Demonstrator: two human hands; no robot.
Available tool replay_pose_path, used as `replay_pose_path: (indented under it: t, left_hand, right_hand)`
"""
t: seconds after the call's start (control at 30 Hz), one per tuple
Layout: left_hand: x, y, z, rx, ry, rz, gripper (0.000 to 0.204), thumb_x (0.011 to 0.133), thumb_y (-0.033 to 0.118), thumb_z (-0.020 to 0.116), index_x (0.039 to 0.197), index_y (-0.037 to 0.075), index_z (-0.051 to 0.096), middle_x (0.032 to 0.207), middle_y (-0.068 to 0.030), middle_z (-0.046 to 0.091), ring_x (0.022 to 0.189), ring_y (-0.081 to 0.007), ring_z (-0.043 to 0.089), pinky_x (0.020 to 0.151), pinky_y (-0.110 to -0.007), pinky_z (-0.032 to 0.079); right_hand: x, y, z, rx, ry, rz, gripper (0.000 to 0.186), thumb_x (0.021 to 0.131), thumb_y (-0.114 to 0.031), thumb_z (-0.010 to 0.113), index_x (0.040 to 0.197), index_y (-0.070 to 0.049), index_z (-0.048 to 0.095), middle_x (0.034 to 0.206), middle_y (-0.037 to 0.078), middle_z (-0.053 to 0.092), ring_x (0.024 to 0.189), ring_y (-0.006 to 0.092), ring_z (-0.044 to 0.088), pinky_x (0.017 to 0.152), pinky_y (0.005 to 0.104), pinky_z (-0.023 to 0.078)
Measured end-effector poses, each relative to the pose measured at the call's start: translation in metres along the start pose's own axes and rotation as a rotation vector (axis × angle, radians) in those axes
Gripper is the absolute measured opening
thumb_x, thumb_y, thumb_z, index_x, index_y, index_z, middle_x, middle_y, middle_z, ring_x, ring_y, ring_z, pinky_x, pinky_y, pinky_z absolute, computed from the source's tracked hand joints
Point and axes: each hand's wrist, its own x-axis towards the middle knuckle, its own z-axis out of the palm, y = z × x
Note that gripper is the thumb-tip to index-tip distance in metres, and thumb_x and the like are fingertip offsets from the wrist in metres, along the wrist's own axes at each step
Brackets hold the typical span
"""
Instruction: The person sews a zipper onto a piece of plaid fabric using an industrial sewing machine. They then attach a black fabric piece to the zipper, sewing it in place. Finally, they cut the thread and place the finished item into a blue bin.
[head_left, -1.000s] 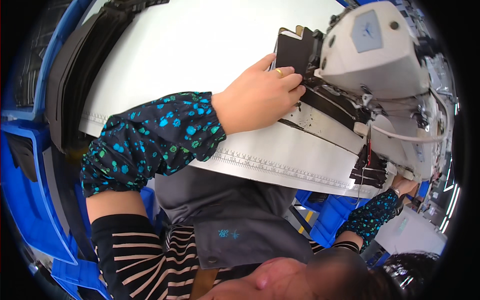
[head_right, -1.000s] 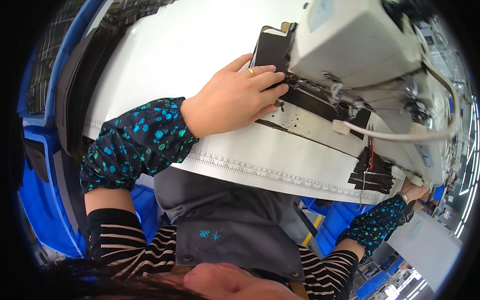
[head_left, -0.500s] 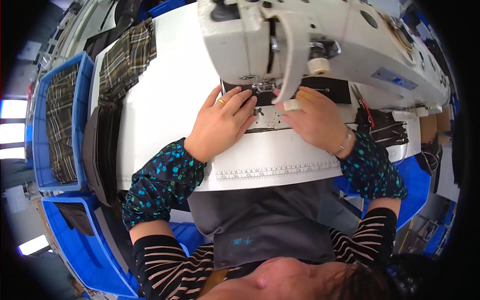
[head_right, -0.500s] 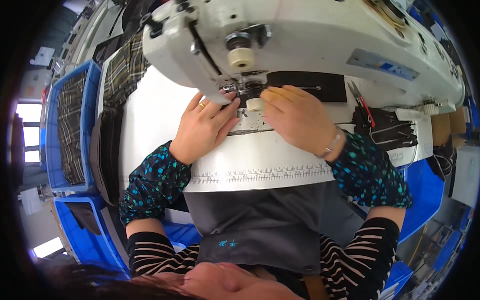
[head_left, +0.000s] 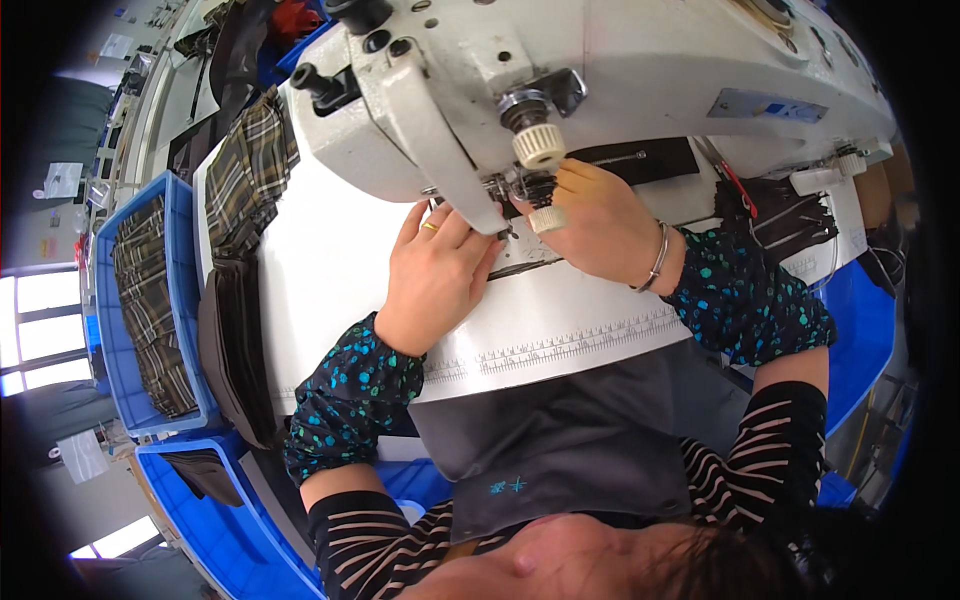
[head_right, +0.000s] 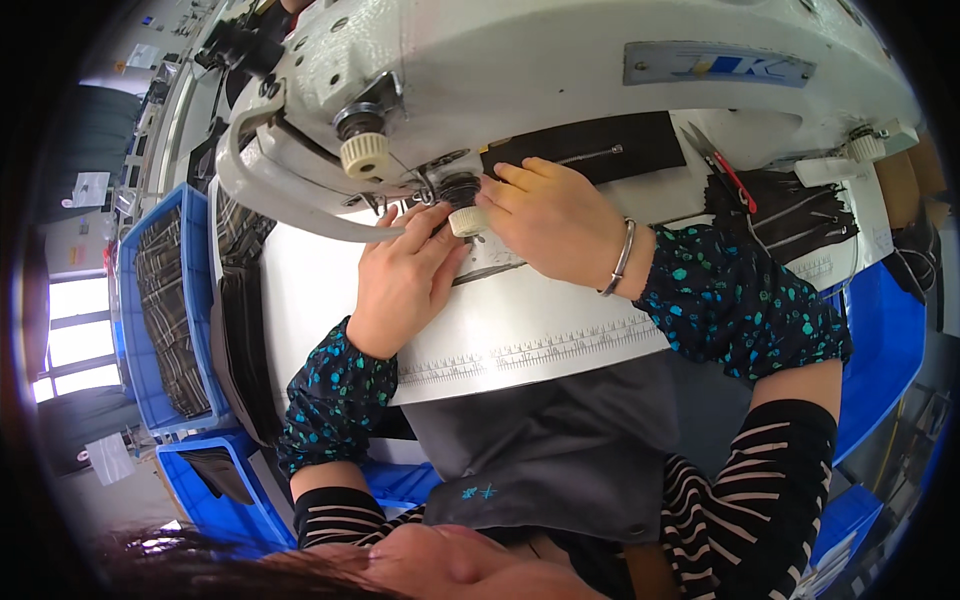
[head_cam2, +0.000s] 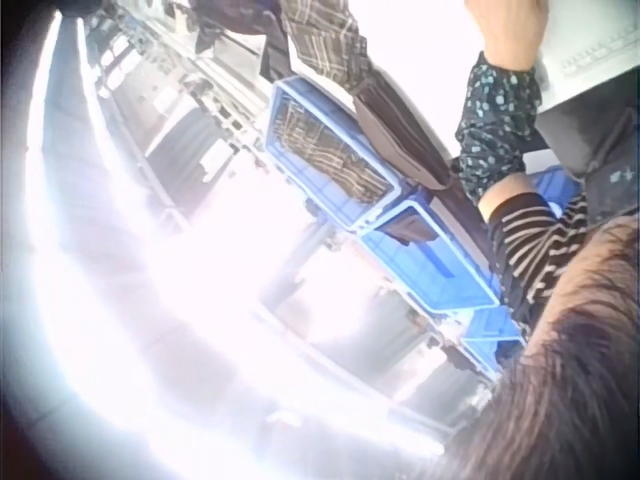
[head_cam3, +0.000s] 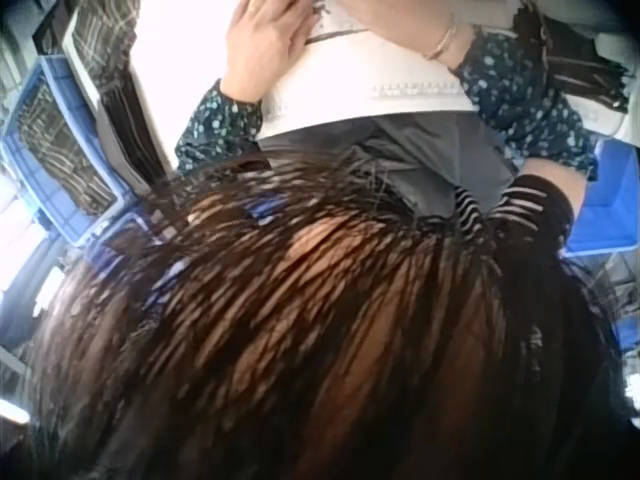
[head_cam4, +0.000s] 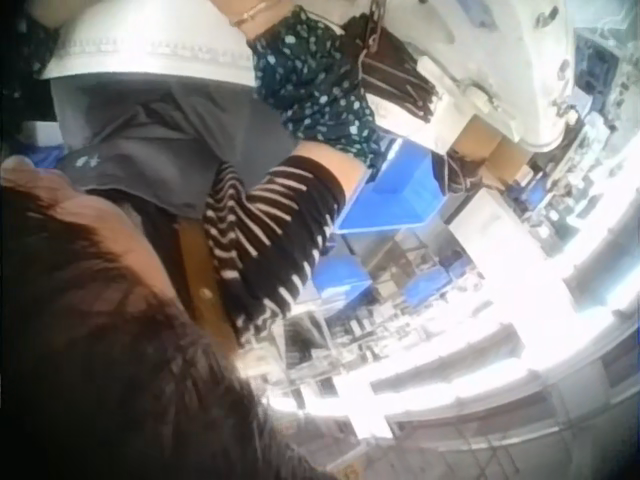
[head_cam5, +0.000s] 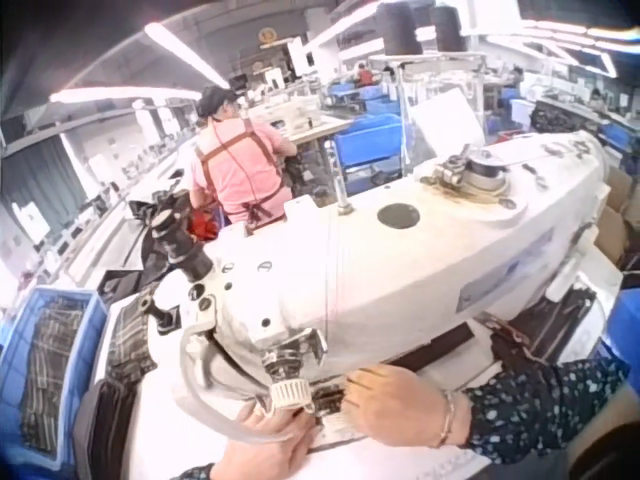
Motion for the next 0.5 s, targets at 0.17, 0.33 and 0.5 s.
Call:
replay_pose_path:
  t: [0.17, 0.33, 0.5]
  left_hand:
    - [0.0, -0.0012, 0.0015, 0.022, 0.019, 0.01, 0.019, 0.093, 0.017, 0.076, 0.107, 0.005, 0.076, 0.121, -0.0085, 0.072, 0.109, -0.0302, 0.072, 0.107, -0.053, 0.052]
    - [0.002, -0.0014, 0.0022, 0.025, 0.013, -0.014, 0.017, 0.093, 0.017, 0.076, 0.107, 0.007, 0.077, 0.12, -0.0082, 0.072, 0.105, -0.0296, 0.072, 0.107, -0.054, 0.052]
    - [0.0008, -0.0021, 0.0041, 0.03, 0.035, -0.025, 0.017, 0.095, 0.018, 0.075, 0.108, 0.007, 0.077, 0.118, -0.0083, 0.073, 0.102, -0.0308, 0.072, 0.105, -0.054, 0.054]
  right_hand:
    - [0.0037, -0.0007, -0.004, -0.022, 0.016, -0.021, 0.037, 0.086, -0.013, 0.066, 0.119, 0.003, 0.074, 0.129, 0.016, 0.073, 0.122, 0.0311, 0.068, 0.105, 0.0407, 0.052]
    - [0.0037, 0.0015, -0.0013, -0.031, 0.006, -0.016, 0.037, 0.088, -0.015, 0.065, 0.12, 0.002, 0.074, 0.129, 0.016, 0.073, 0.122, 0.0304, 0.068, 0.105, 0.0406, 0.052]
    - [0.0051, 0.0017, -0.0037, -0.031, -0.012, -0.027, 0.037, 0.088, -0.015, 0.064, 0.121, 0.001, 0.074, 0.13, 0.015, 0.073, 0.123, 0.0304, 0.067, 0.107, 0.041, 0.052]
